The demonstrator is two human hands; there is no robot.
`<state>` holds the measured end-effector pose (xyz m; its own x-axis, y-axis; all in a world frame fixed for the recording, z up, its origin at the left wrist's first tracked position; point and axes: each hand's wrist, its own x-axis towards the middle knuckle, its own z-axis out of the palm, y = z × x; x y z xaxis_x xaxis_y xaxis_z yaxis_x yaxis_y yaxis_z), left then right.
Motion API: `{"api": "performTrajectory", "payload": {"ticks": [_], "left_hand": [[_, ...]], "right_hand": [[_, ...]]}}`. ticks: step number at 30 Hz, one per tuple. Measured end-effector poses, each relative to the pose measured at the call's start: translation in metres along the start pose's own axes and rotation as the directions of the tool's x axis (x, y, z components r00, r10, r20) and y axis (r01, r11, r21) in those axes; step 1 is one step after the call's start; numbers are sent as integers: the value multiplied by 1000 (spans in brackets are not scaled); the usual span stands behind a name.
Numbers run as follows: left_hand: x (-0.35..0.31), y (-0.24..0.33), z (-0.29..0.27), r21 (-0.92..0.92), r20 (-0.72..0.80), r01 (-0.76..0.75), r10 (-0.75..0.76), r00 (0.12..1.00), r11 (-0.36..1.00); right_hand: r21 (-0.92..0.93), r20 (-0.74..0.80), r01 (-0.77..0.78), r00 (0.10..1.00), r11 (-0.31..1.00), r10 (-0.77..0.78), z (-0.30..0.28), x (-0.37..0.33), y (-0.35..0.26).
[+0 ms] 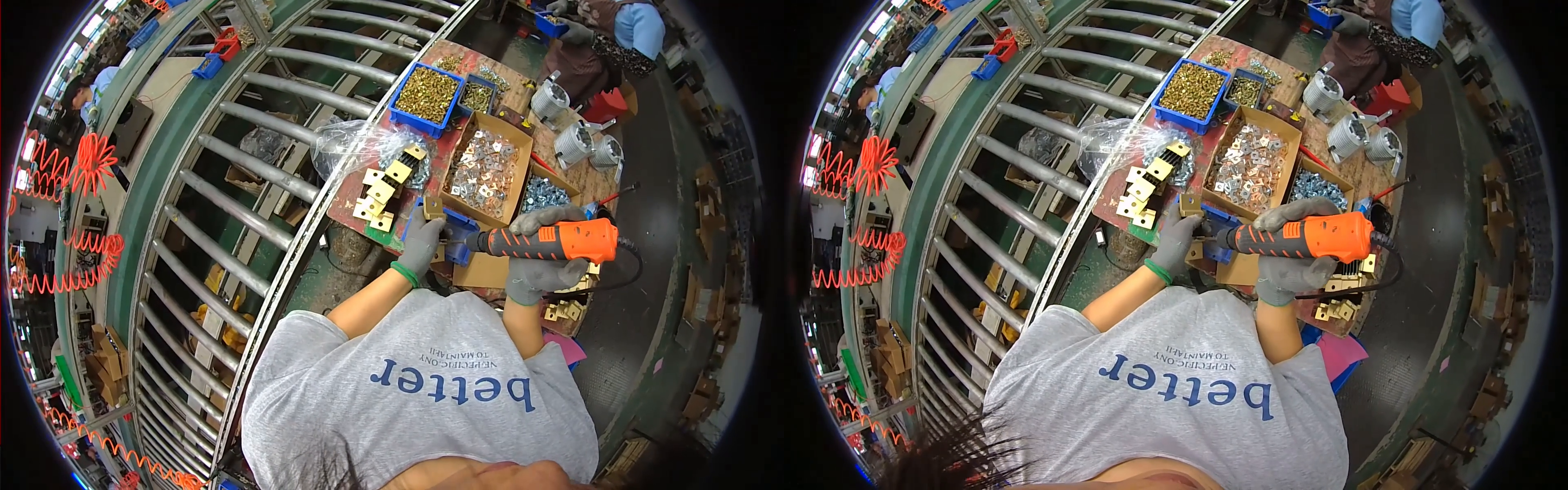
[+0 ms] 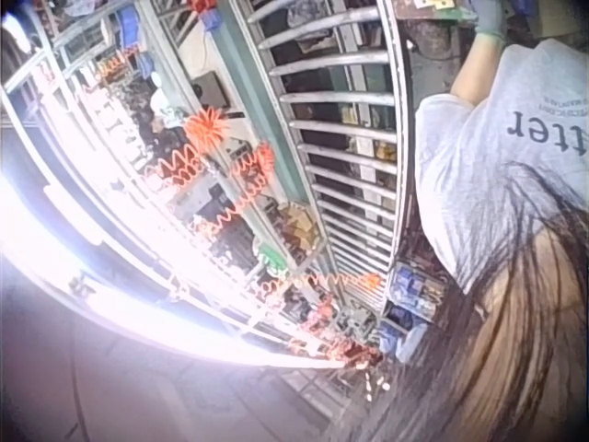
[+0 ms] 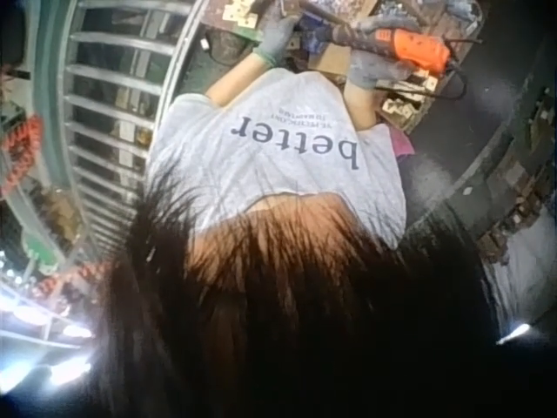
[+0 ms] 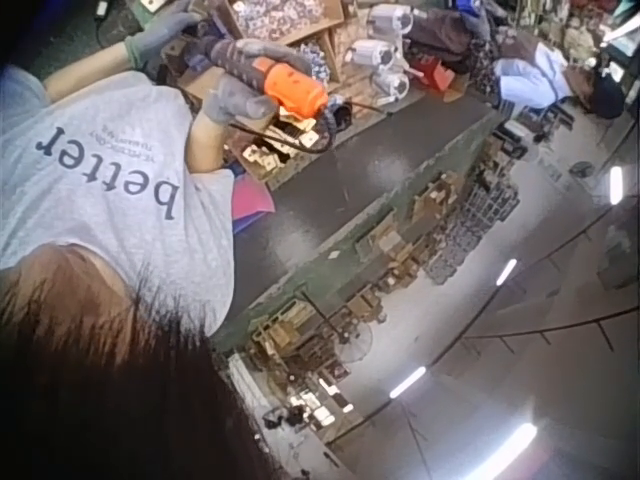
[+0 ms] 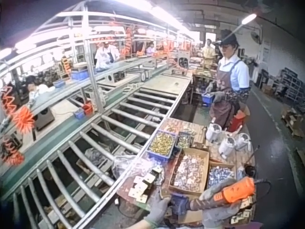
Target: Assemble metal components onto a base plate using a power drill and screws on a workshop workbench.
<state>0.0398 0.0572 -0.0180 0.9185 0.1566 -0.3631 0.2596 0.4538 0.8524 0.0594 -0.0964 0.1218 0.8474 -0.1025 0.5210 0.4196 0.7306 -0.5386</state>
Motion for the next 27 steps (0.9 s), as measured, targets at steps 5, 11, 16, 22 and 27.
{"api": "performTrajectory", "payload": {"ticks": [5, 11, 16, 22, 27], "left_hand": [[-3, 5, -10, -6, -119, -76, 75, 990, 997], [-15, 15, -2, -128, 102, 67, -54, 993, 990], [-1, -5, -15, -17, 77, 100, -99, 992, 995], [10, 45, -13, 15, 84, 24, -25, 996, 1000], [77, 83, -37, 806, 125, -320, 385, 914, 498]], "right_hand": [[-62, 12, 74, 997, 995, -73, -25, -1, 6], [-197, -60, 98, 992, 975, -112, -29, -7, 23], [-232, -32, 111, 992, 966, -122, -16, 0, 8], [-171, -28, 119, 992, 978, -125, -17, 2, -35], [-279, -59, 234, 964, 931, -260, -33, -6, -65]]}}
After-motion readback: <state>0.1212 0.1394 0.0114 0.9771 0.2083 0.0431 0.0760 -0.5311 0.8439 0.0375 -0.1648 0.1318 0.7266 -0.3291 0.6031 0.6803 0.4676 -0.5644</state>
